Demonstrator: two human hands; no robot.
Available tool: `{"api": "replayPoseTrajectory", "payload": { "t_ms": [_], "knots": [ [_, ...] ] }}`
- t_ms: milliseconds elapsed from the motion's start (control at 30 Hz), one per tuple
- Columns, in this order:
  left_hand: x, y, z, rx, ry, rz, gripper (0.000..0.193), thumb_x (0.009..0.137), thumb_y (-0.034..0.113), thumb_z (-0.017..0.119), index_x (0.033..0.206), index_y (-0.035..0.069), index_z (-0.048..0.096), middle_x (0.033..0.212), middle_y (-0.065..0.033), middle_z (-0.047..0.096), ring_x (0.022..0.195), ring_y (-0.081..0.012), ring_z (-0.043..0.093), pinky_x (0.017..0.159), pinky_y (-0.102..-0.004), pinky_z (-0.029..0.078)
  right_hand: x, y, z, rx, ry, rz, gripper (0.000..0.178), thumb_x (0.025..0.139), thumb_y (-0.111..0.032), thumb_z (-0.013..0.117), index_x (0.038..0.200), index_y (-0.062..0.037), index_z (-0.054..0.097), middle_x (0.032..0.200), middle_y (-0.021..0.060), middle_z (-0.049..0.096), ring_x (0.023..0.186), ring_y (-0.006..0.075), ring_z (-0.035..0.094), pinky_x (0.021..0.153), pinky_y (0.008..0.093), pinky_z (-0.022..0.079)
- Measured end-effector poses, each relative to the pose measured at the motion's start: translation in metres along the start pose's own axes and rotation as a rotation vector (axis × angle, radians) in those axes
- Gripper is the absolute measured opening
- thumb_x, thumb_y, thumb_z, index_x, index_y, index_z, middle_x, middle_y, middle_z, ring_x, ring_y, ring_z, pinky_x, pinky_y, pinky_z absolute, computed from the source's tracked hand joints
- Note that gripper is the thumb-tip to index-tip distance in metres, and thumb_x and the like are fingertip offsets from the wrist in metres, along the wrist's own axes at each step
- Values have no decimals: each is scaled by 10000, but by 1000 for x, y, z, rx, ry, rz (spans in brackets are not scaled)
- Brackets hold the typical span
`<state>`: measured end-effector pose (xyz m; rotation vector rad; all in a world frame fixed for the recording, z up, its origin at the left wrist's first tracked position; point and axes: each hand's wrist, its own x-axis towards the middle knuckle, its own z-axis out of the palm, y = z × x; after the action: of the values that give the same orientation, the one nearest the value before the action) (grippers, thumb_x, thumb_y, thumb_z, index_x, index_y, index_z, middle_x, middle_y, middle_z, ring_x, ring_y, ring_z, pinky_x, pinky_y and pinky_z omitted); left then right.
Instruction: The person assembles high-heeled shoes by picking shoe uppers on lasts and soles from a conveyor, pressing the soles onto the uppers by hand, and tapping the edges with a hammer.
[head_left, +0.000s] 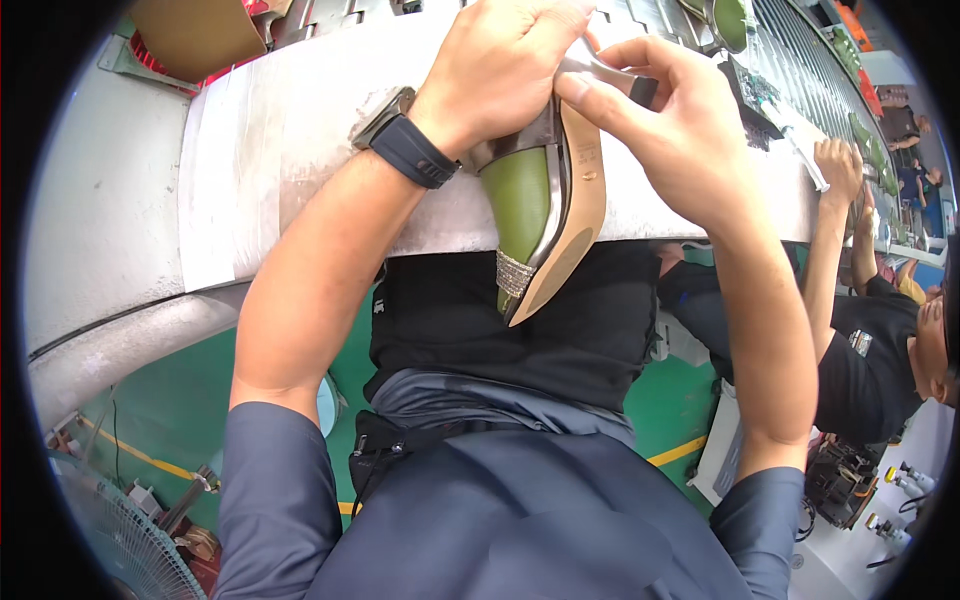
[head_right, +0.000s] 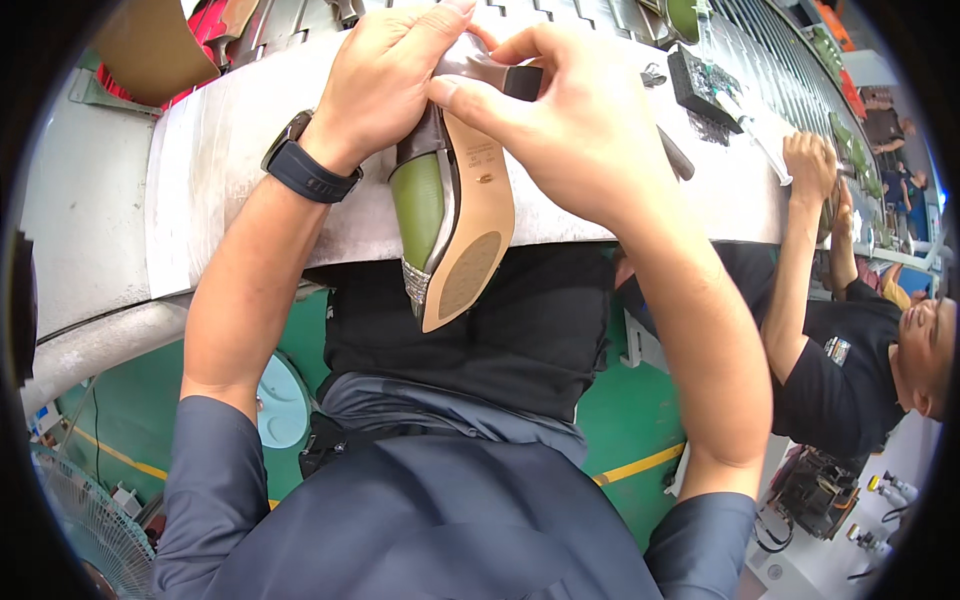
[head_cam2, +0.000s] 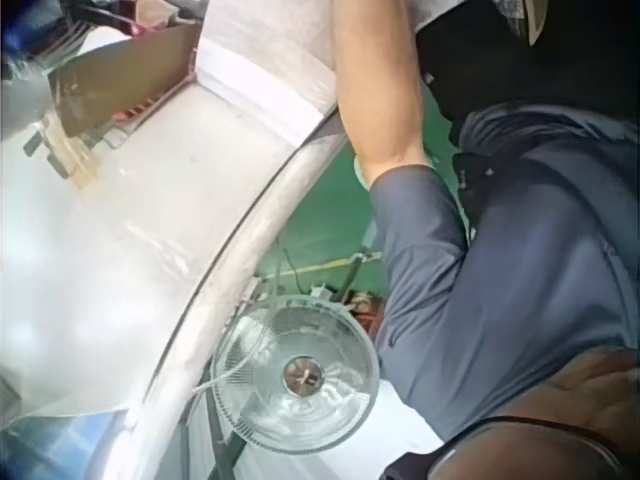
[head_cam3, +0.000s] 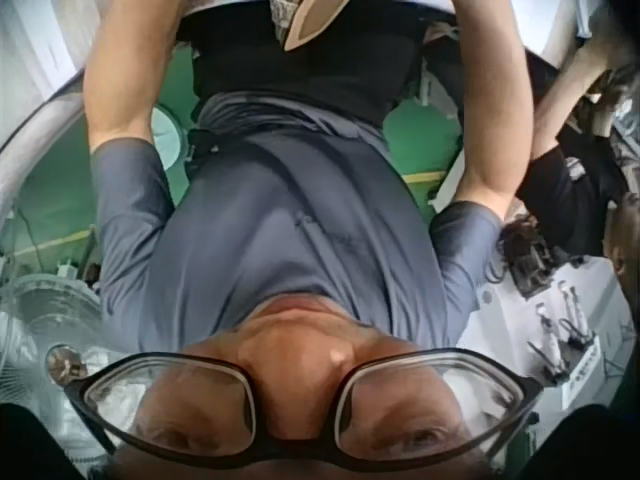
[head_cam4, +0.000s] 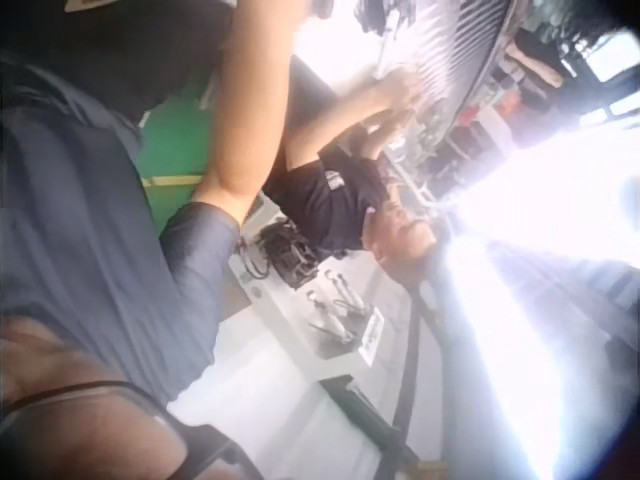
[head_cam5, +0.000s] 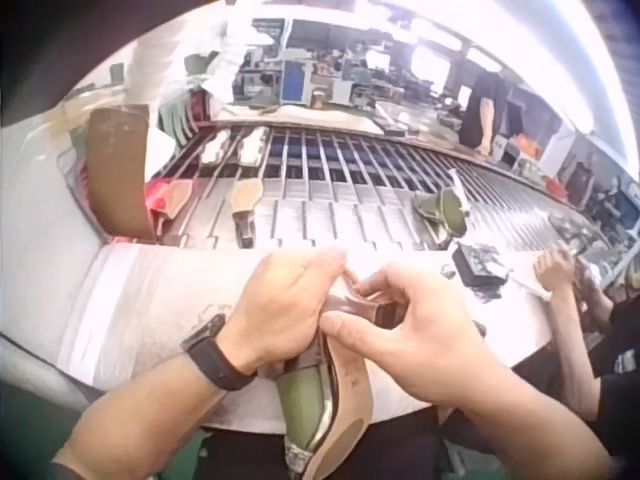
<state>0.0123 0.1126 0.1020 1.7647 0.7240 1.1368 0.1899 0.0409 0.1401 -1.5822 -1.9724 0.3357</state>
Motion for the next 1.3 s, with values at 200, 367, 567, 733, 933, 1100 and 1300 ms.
{"api": "replayPoseTrajectory", "payload": {
  "t_ms": [200,367,567,733,933,1100,1300],
  "knots": [
    [7,-15,-5,307,8,345,266,1032,168,520,999,-1,723,820,-229,713,762,-379,715,691,-415,547,-12,6,28,533,-74,204,550,849,-427,908,1088,37,734,873,99,765,784,161,733,750,320,604],
    [0,-2,4,63,38,19,256,1022,176,551,999,-22,712,819,-220,717,770,-376,718,700,-422,552,-23,11,34,415,81,209,550,858,-472,891,973,39,723,807,86,730,742,155,704,713,330,584],
    [6,-25,2,482,95,487,254,1015,160,545,956,-27,706,855,-226,731,794,-398,721,725,-437,557,-29,6,18,323,-119,268,573,866,-533,863,888,12,685,723,55,670,655,148,624,634,342,538],
    [5,-22,4,412,80,388,226,1005,138,545,943,-11,704,861,-235,731,797,-410,720,720,-449,561,-37,-6,22,94,-51,281,529,899,-493,844,914,14,693,743,60,665,673,150,620,644,330,533],
    [5,-28,5,406,117,416,160,960,103,572,939,11,701,840,-232,722,786,-412,716,698,-462,559,-41,6,18,435,-135,278,330,936,-263,848,976,30,702,785,4,677,701,57,582,662,225,491],
    [2,-24,7,581,164,508,114,912,76,602,930,12,695,826,-218,719,775,-415,711,685,-473,556,-41,-3,25,234,-50,278,379,905,-323,870,940,8,689,753,17,667,674,75,595,633,258,507],
    [4,-23,4,498,126,497,109,895,69,610,931,8,693,821,-218,715,772,-415,713,688,-461,561,-51,4,46,378,79,308,442,870,-358,905,1008,4,692,763,35,686,708,106,656,650,302,546]
  ]
}}
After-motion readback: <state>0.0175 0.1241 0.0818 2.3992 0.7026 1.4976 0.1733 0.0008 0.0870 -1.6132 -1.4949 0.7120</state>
